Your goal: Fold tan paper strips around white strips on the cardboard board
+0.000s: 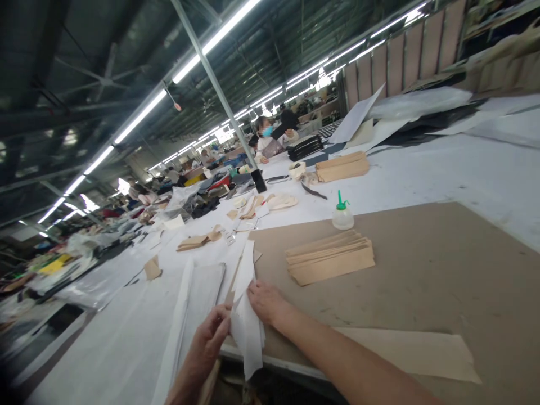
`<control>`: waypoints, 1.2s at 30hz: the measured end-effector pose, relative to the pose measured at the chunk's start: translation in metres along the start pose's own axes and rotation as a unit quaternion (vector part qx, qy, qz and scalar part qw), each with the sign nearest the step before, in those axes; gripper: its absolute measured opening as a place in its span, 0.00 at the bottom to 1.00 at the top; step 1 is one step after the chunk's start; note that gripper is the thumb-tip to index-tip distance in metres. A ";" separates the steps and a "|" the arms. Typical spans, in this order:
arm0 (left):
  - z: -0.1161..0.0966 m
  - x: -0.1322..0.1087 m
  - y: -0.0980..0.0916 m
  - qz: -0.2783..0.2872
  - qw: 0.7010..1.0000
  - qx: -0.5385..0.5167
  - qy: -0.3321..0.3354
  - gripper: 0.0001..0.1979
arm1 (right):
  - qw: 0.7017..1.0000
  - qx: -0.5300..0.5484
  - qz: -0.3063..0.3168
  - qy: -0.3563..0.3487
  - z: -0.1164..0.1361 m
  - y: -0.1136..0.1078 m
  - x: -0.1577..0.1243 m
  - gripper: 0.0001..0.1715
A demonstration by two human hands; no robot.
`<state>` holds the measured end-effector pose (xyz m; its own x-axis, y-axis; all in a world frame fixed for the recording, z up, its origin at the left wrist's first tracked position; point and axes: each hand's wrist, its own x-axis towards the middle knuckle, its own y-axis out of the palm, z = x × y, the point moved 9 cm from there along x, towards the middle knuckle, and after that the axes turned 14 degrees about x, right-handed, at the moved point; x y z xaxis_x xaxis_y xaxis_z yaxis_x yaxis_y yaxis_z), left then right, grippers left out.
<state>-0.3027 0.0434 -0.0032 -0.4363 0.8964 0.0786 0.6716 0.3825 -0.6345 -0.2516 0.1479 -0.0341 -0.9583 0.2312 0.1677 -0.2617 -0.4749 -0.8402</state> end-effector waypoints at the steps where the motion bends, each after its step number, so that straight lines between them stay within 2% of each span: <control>1: -0.002 -0.001 0.002 0.002 1.000 -0.011 0.002 0.19 | 1.000 0.004 -0.006 0.022 -0.005 0.002 0.006 0.12; 4: -0.007 -0.009 0.005 0.005 0.998 -0.057 -0.013 0.17 | 0.997 0.036 -0.024 0.068 -0.016 0.007 0.015 0.11; 6: -0.012 -0.018 0.001 -0.014 0.996 -0.081 -0.026 0.16 | 0.993 0.078 -0.035 0.086 -0.018 0.007 0.015 0.14; 10: -0.030 -0.042 -0.008 -0.045 0.995 -0.086 -0.025 0.17 | 0.974 0.207 -0.047 0.079 -0.009 -0.005 0.001 0.15; 12: -0.041 -0.054 -0.005 -0.023 0.997 -0.075 -0.006 0.17 | 0.954 0.292 -0.042 0.055 -0.001 -0.013 -0.024 0.16; 16: -0.065 -0.068 0.020 0.061 0.993 -0.069 0.078 0.17 | 0.890 0.456 0.010 0.014 0.008 -0.023 -0.109 0.32; 17: -0.071 -0.069 0.031 0.086 0.989 -0.066 0.104 0.17 | 0.851 0.524 0.026 0.008 0.008 -0.024 -0.133 0.34; 18: -0.077 -0.071 0.043 0.112 0.984 -0.058 0.125 0.16 | 0.760 0.648 0.043 0.013 0.007 -0.025 -0.156 0.33; 20: -0.087 -0.072 0.070 0.170 0.973 -0.042 0.150 0.14 | 0.590 0.804 0.025 0.060 -0.004 -0.025 -0.195 0.25; 21: -0.091 -0.073 0.085 0.202 0.966 -0.039 0.157 0.13 | 0.529 0.843 -0.004 0.093 -0.014 -0.023 -0.212 0.23; 22: -0.096 -0.075 0.100 0.236 0.957 -0.040 0.163 0.11 | 0.505 0.852 -0.043 0.131 -0.026 -0.021 -0.227 0.24; 24: -0.107 -0.081 0.127 0.300 0.934 -0.056 0.183 0.09 | 0.509 0.828 -0.122 0.203 -0.049 -0.018 -0.257 0.26; 27: -0.111 -0.086 0.157 0.349 0.918 -0.105 0.157 0.09 | 0.565 0.756 -0.181 0.277 -0.072 -0.021 -0.300 0.27; 29: -0.098 -0.087 0.178 0.370 0.917 -0.122 0.082 0.22 | 0.632 0.685 -0.182 0.315 -0.080 -0.027 -0.328 0.22; 31: -0.080 -0.095 0.203 0.429 0.899 -0.090 0.017 0.35 | 0.682 0.623 -0.167 0.346 -0.085 -0.033 -0.356 0.17; 32: -0.072 -0.101 0.215 0.466 0.883 -0.057 0.003 0.38 | 0.692 0.610 -0.153 0.355 -0.086 -0.034 -0.368 0.15; 34: -0.060 -0.111 0.233 0.531 0.847 0.006 0.000 0.37 | 0.687 0.622 -0.124 0.355 -0.084 -0.033 -0.387 0.13; 36: -0.057 -0.114 0.239 0.552 0.833 0.035 0.002 0.34 | 0.681 0.641 -0.096 0.342 -0.081 -0.034 -0.399 0.15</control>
<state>-0.0586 0.0457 -0.1198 0.4262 0.6938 -0.5806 0.6258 -0.6896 -0.3646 0.1490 0.1409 -0.1140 -0.7293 0.5266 -0.4367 -0.6799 -0.6293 0.3766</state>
